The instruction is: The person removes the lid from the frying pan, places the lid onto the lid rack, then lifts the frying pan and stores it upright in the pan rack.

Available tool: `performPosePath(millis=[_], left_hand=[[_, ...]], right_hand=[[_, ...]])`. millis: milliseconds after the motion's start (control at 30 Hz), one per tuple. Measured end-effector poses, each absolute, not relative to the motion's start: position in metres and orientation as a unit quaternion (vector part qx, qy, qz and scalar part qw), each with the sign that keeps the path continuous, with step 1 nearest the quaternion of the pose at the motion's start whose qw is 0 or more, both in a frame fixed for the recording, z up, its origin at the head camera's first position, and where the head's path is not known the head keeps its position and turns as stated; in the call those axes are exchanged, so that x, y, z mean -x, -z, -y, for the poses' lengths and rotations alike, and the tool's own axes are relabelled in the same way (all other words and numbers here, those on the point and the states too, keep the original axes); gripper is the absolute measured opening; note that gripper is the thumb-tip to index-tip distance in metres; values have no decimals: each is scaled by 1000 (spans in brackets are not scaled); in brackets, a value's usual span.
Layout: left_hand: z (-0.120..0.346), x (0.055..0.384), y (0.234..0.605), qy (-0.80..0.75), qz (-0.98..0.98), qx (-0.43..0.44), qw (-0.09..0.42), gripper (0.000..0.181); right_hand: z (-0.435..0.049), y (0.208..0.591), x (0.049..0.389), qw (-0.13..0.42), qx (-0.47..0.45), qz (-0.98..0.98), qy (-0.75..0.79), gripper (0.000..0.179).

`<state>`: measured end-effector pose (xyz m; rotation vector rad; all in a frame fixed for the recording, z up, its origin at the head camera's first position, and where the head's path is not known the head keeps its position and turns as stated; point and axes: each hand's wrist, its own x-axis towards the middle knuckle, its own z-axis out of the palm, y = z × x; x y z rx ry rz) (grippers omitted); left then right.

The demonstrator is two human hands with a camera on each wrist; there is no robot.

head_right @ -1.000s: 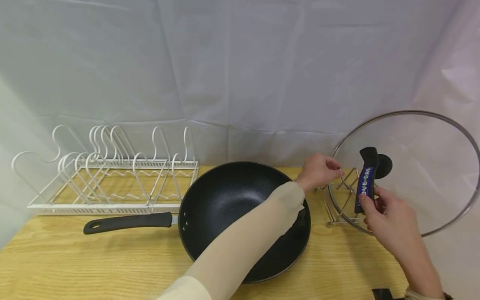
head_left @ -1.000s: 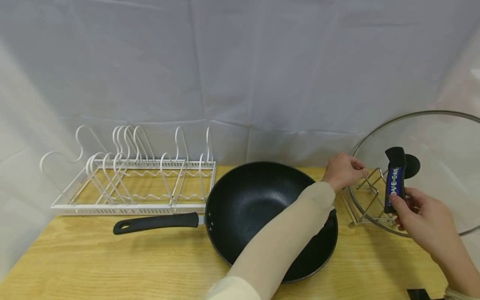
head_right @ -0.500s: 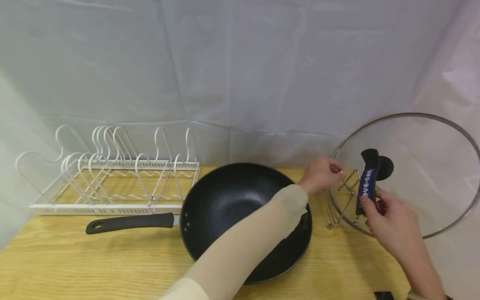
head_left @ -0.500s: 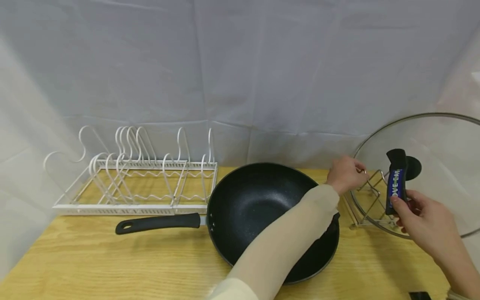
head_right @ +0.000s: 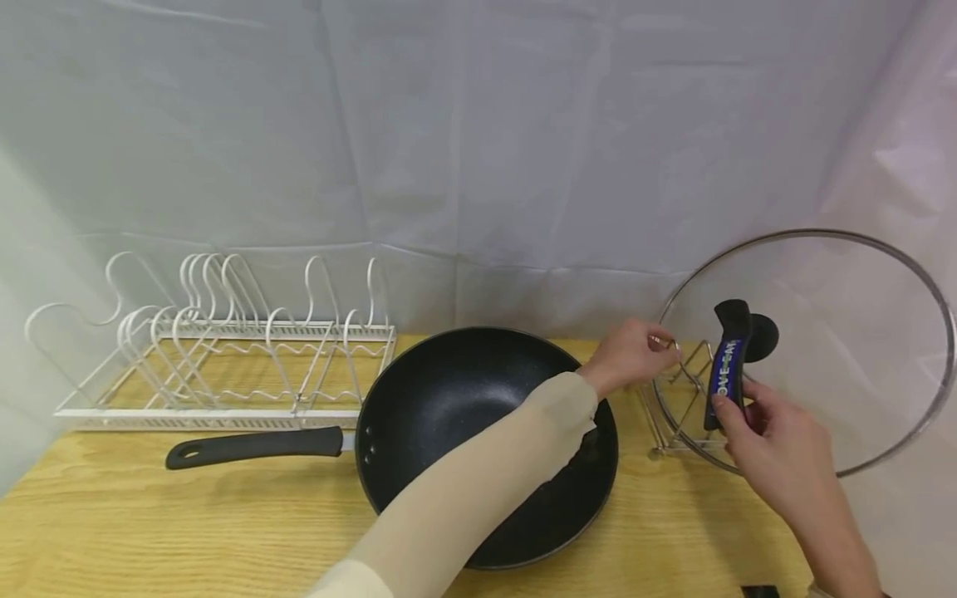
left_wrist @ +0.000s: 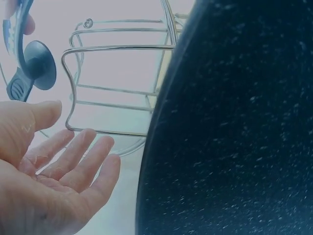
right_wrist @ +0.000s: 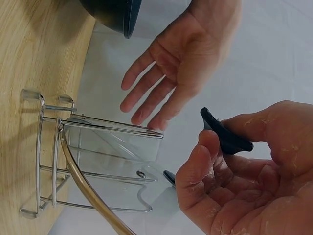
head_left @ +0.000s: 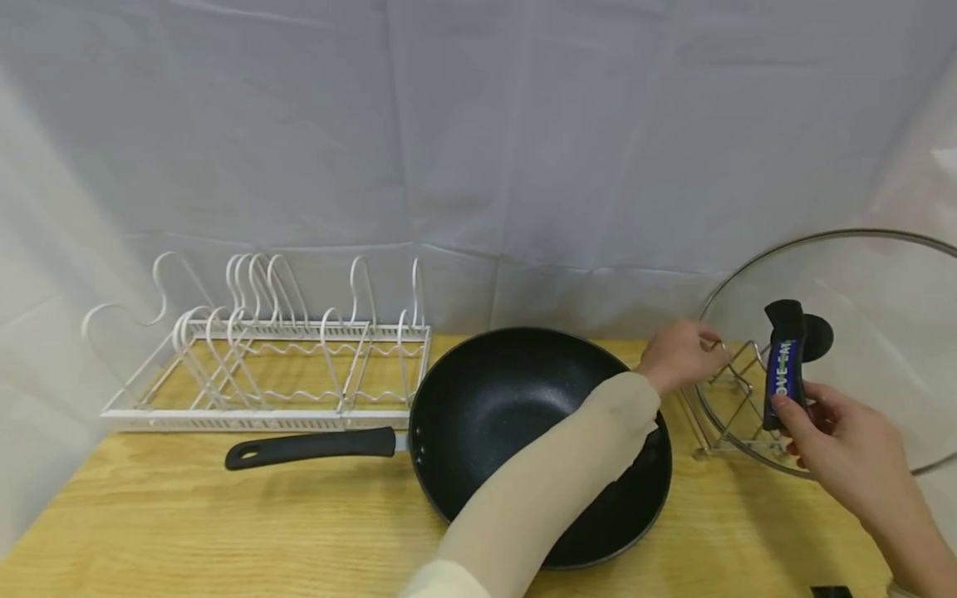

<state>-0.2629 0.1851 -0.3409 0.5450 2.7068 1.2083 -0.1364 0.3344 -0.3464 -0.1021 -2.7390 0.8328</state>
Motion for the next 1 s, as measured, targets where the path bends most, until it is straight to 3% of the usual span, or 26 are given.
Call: performPosePath(millis=[600,1000], left_hand=[[-163,258,322,-355,-894,-258,93,39],[-141,257,314,-257,-898,-351,69,43]], right_hand=[[-334,335,128,165,44,949,-266,53],[-339,334,118,220,58,940,-254,51]])
